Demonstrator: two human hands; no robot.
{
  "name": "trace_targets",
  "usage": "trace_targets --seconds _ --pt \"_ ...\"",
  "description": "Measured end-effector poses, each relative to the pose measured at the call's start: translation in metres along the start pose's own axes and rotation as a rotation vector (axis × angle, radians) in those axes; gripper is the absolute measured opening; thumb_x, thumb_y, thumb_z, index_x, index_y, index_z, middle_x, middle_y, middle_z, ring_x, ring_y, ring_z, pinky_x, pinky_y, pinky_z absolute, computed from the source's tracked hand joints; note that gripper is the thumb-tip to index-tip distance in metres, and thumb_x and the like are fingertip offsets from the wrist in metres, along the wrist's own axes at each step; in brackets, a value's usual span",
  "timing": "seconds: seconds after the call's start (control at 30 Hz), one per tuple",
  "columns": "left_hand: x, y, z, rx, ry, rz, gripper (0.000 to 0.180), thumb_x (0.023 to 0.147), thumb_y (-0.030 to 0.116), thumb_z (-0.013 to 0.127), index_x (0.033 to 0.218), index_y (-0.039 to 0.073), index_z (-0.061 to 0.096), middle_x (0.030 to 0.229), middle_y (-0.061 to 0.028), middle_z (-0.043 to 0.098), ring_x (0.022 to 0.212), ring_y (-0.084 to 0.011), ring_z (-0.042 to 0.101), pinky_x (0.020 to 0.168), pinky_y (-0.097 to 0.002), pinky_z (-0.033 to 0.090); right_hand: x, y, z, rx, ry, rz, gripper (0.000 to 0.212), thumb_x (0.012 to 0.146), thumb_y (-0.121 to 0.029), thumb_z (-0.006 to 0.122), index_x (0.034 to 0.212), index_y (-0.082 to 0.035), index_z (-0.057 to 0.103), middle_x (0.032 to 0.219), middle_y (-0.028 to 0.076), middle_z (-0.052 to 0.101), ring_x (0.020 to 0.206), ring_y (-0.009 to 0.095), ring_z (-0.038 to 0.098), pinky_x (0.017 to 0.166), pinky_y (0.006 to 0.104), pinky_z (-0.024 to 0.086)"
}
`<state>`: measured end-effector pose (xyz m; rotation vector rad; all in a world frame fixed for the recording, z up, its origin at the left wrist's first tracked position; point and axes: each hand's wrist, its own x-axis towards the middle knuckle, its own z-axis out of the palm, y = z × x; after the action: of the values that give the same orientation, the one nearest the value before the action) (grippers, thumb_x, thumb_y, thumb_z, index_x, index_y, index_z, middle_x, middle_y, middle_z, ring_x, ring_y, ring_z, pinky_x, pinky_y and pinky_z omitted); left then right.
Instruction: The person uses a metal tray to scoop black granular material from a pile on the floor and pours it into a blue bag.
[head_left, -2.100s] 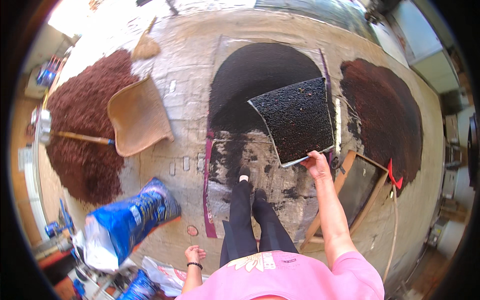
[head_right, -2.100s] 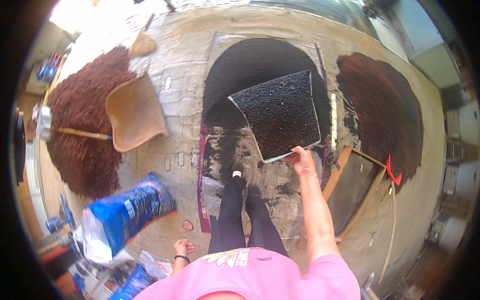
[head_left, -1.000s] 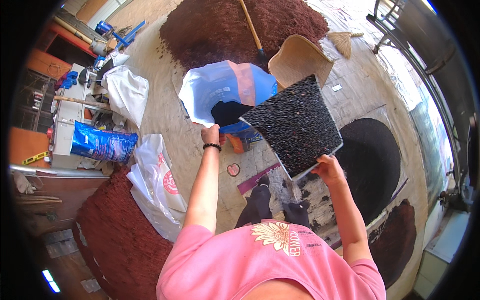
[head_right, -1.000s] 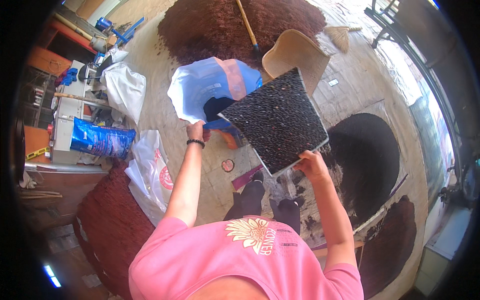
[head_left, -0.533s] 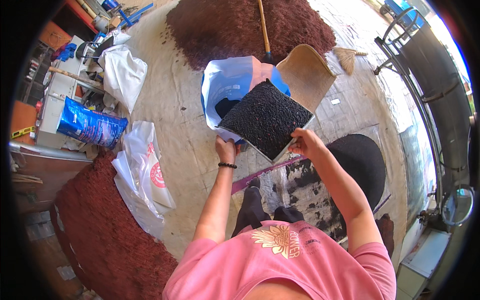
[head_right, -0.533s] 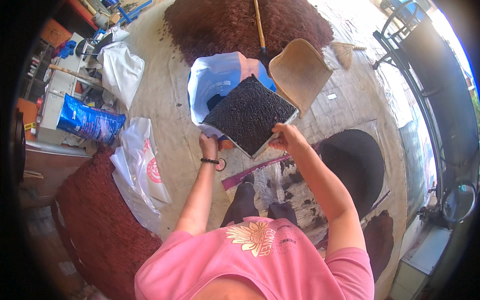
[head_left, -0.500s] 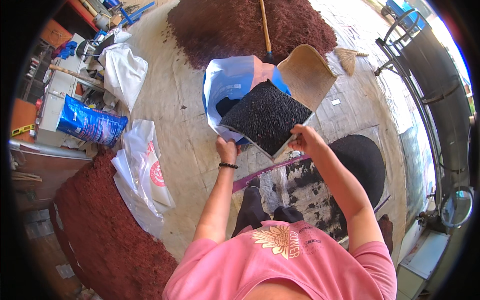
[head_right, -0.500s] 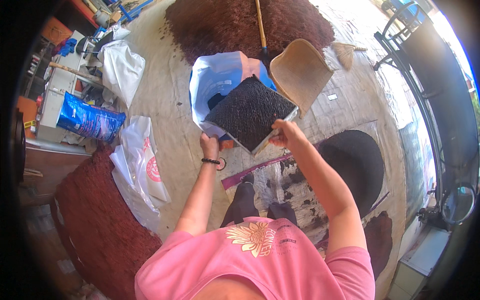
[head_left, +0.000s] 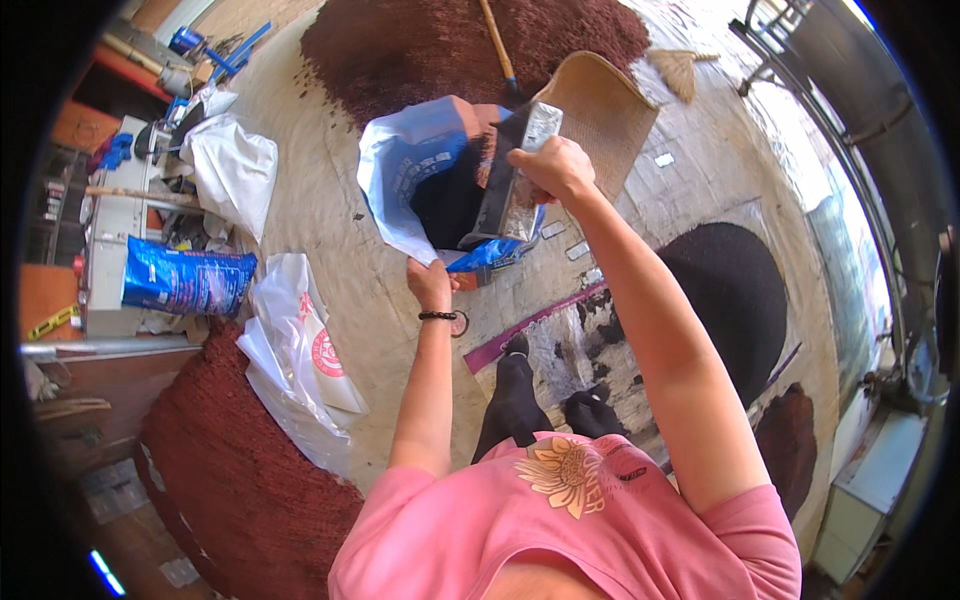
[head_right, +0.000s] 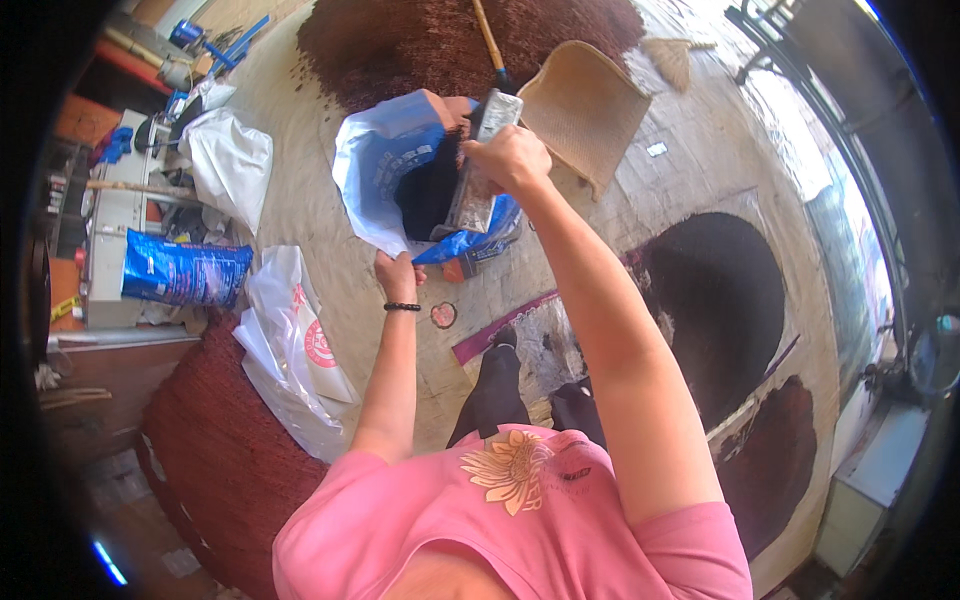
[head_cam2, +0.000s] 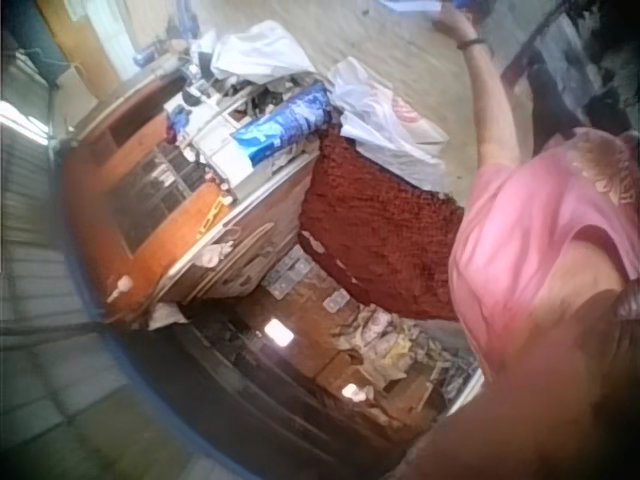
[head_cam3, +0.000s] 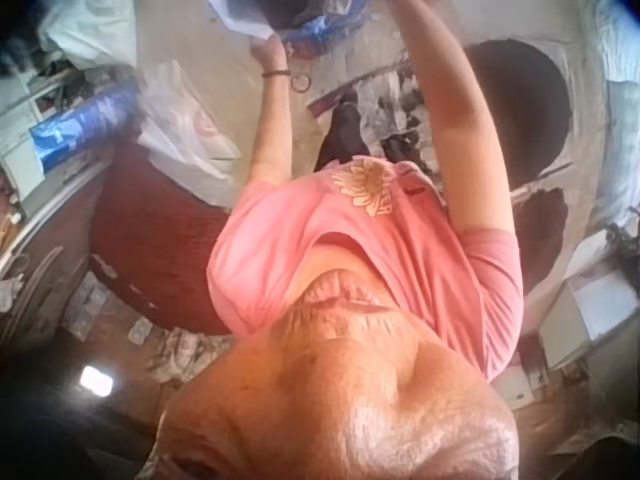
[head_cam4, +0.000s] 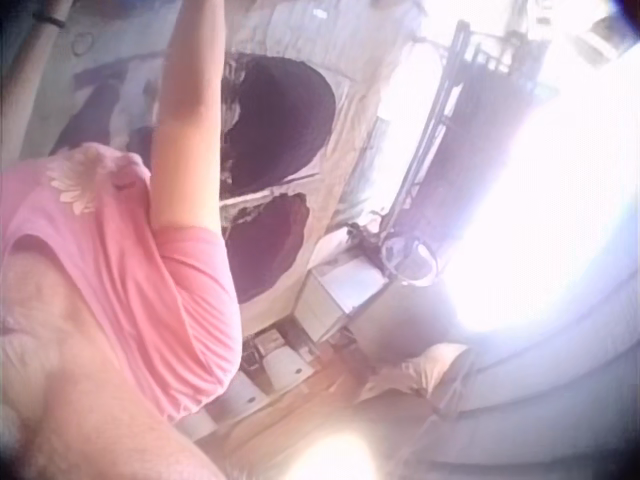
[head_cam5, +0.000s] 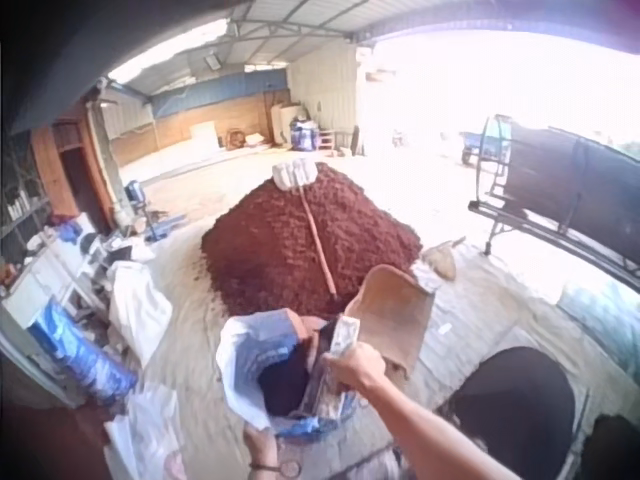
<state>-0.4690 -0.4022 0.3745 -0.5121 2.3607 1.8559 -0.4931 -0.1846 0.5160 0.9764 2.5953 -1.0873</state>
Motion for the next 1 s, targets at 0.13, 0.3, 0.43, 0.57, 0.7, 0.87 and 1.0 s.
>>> trace_targets --seconds 0.13,0.3,0.43,0.57,0.7,0.87,1.0 --pt "0.006 0.0 0.009 -0.027 -0.013 0.044 0.008 0.067 0.0 0.039 0.072 -0.003 0.044 0.048 -0.0106 0.048 0.029 -0.0169 0.044 0.024 -0.0269 0.033 -0.016 0.034 -0.024 0.13 0.088 -0.041 0.046 0.062 -0.043 0.058 0.072 0.001 0.062 0.067 0.014 0.061 0.071 0.024 0.06 0.069 0.0324 0.046" --pt "0.021 -0.006 0.017 0.233 0.058 0.086 0.014 0.068 0.008 0.041 0.061 -0.001 0.048 0.046 -0.0109 0.047 0.035 -0.0187 0.047 0.028 -0.0294 0.034 -0.063 0.149 -0.073 0.61 -0.035 0.063 0.04 0.06 -0.034 0.061 0.058 0.006 0.057 0.051 0.015 0.055 0.047 0.022 0.059 0.051 0.0303 0.049" --pt "0.034 -0.006 -0.011 0.043 0.029 -0.299 0.016 0.068 0.017 0.043 0.065 0.002 0.049 0.054 -0.0076 0.05 0.042 -0.0191 0.048 0.036 -0.0297 0.037 -0.114 0.294 -0.061 1.078 -0.116 0.142 0.038 0.064 -0.025 0.057 0.075 0.011 0.05 0.057 0.014 0.055 0.045 0.021 0.057 0.041 0.0291 0.047" --pt "0.022 -0.001 0.004 -0.126 -0.08 -0.476 0.04 0.072 0.042 0.047 0.081 0.004 0.047 0.061 -0.008 0.053 0.053 -0.0204 0.052 0.048 -0.0322 0.045 -0.181 0.475 -0.029 1.435 0.016 0.401 0.031 0.067 -0.016 0.054 0.089 0.006 0.052 0.074 0.013 0.057 0.055 0.018 0.057 0.048 0.0267 0.049" --pt "-0.045 -0.032 0.058 0.097 0.143 -0.261 0.041 0.071 0.041 0.049 0.076 0.0 0.047 0.058 -0.0131 0.054 0.045 -0.0219 0.052 0.038 -0.0287 0.043 -0.233 0.636 0.057 1.574 0.213 0.809 0.021 0.07 -0.013 0.052 0.084 0.003 0.05 0.065 0.011 0.056 0.052 0.019 0.057 0.046 0.0291 0.05" --pt "-0.232 -0.161 0.204 1.016 -0.846 -0.039 0.026 0.075 0.007 0.045 0.099 0.001 0.048 0.065 -0.0105 0.055 0.049 -0.0152 0.053 0.044 -0.0261 0.047 -0.259 0.775 0.192 1.884 0.485 1.224 0.025 0.071 -0.006 0.046 0.094 0.004 0.041 0.083 0.017 0.051 0.07 0.029 0.056 0.057 0.0425 0.051" --pt "-0.368 -0.286 0.334 1.052 -1.752 -0.171 0.03 0.076 0.009 0.048 0.106 0.005 0.049 0.073 -0.0056 0.054 0.062 -0.0104 0.053 0.058 -0.024 0.044 -0.238 0.856 0.292 2.148 0.707 1.34 0.03 0.071 -0.005 0.046 0.099 0.005 0.039 0.087 0.02 0.05 0.075 0.034 0.055 0.061 0.0445 0.051"
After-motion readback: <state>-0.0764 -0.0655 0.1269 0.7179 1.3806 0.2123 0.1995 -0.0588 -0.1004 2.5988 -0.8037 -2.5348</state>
